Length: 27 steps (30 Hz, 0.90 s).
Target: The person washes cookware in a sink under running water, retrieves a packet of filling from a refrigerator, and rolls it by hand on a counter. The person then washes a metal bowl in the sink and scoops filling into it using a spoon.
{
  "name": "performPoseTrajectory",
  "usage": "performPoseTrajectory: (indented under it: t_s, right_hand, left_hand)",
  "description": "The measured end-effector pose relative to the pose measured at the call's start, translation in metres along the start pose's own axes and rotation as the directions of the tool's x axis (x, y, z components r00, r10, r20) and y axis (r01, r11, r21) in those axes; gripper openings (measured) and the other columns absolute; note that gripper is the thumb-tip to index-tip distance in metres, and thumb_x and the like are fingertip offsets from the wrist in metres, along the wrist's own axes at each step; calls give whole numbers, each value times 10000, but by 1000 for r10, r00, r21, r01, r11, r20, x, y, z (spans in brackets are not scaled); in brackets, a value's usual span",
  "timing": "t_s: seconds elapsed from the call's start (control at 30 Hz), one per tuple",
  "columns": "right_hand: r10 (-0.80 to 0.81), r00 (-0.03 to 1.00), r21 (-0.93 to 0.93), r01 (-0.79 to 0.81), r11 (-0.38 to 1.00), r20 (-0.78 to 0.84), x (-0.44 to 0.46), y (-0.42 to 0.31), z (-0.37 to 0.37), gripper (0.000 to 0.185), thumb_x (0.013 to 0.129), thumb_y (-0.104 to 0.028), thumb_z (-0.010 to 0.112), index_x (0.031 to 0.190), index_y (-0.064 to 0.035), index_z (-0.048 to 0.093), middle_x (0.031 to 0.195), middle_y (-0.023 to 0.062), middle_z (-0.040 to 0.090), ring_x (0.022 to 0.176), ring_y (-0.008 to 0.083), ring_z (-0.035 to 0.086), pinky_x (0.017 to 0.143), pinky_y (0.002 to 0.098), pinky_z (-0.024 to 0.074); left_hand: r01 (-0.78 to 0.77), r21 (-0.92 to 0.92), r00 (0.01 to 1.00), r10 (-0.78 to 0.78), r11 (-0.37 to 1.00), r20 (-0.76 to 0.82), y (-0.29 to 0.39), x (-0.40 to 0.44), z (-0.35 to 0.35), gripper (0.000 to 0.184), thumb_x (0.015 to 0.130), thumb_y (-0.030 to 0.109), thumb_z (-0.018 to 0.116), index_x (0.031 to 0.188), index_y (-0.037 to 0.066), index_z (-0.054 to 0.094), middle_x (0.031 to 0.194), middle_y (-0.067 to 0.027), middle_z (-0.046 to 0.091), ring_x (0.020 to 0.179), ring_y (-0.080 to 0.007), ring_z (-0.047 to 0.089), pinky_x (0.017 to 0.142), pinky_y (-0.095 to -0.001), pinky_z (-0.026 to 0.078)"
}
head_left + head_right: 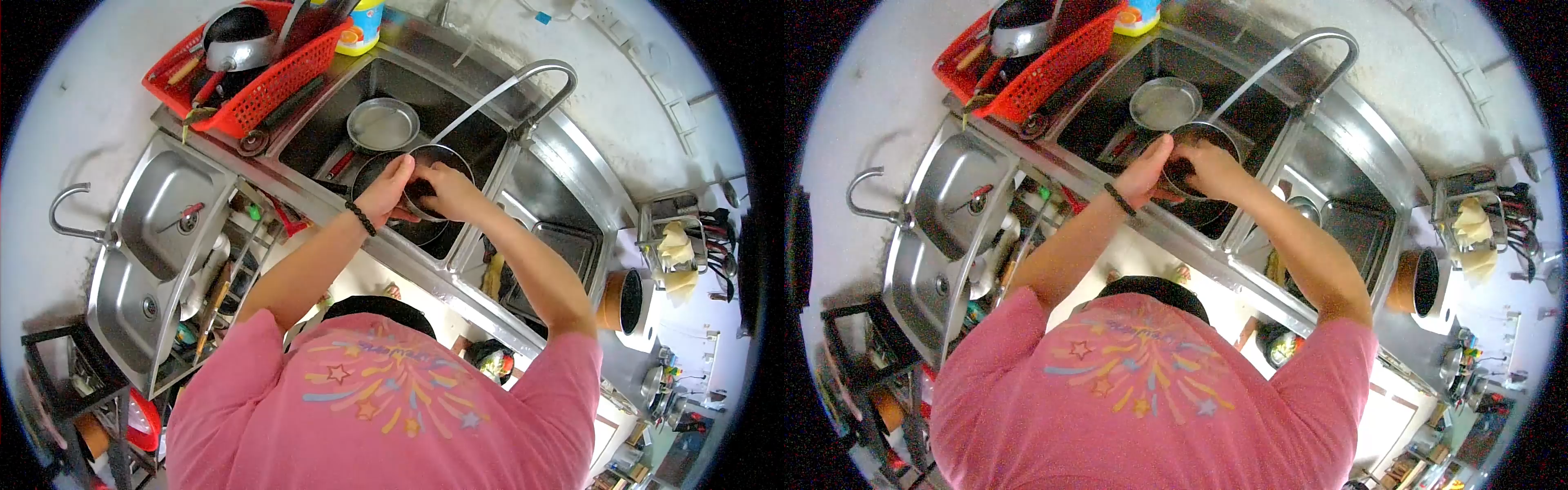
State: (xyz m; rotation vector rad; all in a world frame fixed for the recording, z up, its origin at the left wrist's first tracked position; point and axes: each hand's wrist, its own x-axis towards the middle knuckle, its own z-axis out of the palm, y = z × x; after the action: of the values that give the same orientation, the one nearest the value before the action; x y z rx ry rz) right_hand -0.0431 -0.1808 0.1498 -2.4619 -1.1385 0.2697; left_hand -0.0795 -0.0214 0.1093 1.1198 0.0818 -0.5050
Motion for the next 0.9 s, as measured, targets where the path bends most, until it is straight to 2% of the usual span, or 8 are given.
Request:
performPoseTrajectory:
  t_s: [0.07, 0.17, 0.37, 0.53, 0.6, 0.73, 0.87, 0.9]
  right_hand:
    - [-39, 996, 21, 41, 999, -76, 1, 5, 7, 371, 687, -100, 664, 1031, -45, 539, 953, 199, 576, 895, 365, 559, 779, 409, 452]
    - [106, 988, -61, -113, 992, -110, 6, 8, 7, 285, 711, -123, 636, 979, -50, 570, 869, 191, 615, 827, 371, 588, 724, 448, 473]
    - [239, 971, -299, -227, 927, 1, 10, -9, -17, 251, 710, -200, 622, 913, -55, 594, 813, 180, 628, 779, 362, 605, 676, 461, 488]
    - [267, 963, -310, -245, 919, 31, 7, -14, -40, 301, 702, -202, 618, 956, -43, 598, 849, 181, 626, 824, 370, 596, 713, 425, 486]
    - [45, 979, 77, -62, 995, 198, -1, -6, -60, 381, 694, -159, 624, 1048, -26, 579, 953, 211, 595, 908, 369, 572, 785, 396, 462]
    - [-137, 961, -14, 144, 989, 238, -2, -8, -78, 420, 695, -75, 631, 1102, -8, 550, 1025, 228, 553, 943, 370, 548, 840, 387, 430]
    - [-133, 959, 24, 132, 991, 249, -5, -25, -90, 438, 708, -90, 655, 1121, -3, 539, 1003, 182, 541, 901, 326, 557, 784, 374, 447]
    - [-73, 950, 71, 53, 996, 304, -4, -30, -95, 452, 706, -108, 668, 1128, -12, 536, 1018, 182, 541, 912, 327, 551, 791, 378, 445]
  left_hand:
    - [-16, -24, 1000, 17, 1000, 19, -3, 1, 0, 532, 896, 522, 352, 1284, 160, 317, 1110, -50, 510, 831, -174, 602, 583, -341, 556]
    - [-66, 4, 998, 66, 998, -5, 0, 2, 7, 541, 896, 513, 363, 1305, 165, 293, 1112, -58, 508, 823, -170, 601, 579, -340, 554]
    - [-24, -2, 999, 24, 1000, 46, 5, -3, 13, 536, 898, 522, 351, 1312, 191, 273, 1088, -56, 520, 821, -173, 607, 612, -336, 552]
    - [25, -26, 998, -24, 999, 52, 3, -3, 10, 519, 898, 547, 305, 1280, 197, 309, 1099, -42, 530, 870, -170, 598, 636, -343, 549]
    - [44, 2, 999, -44, 999, -2, -3, -5, 5, 512, 898, 559, 271, 1261, 204, 338, 1125, -23, 538, 925, -166, 584, 644, -347, 549]
    - [80, -47, 995, -76, 996, 71, -4, -8, 1, 533, 890, 578, 265, 1264, 205, 336, 1128, -21, 541, 947, -166, 580, 655, -351, 546]
    - [73, -82, 991, -63, 994, 121, -3, -9, -2, 546, 882, 584, 294, 1262, 192, 323, 1083, -57, 538, 889, -186, 602, 675, -366, 544]
    - [90, -91, 990, -79, 992, 121, -3, -9, -4, 546, 883, 584, 293, 1257, 188, 329, 1087, -56, 538, 889, -184, 603, 676, -366, 543]
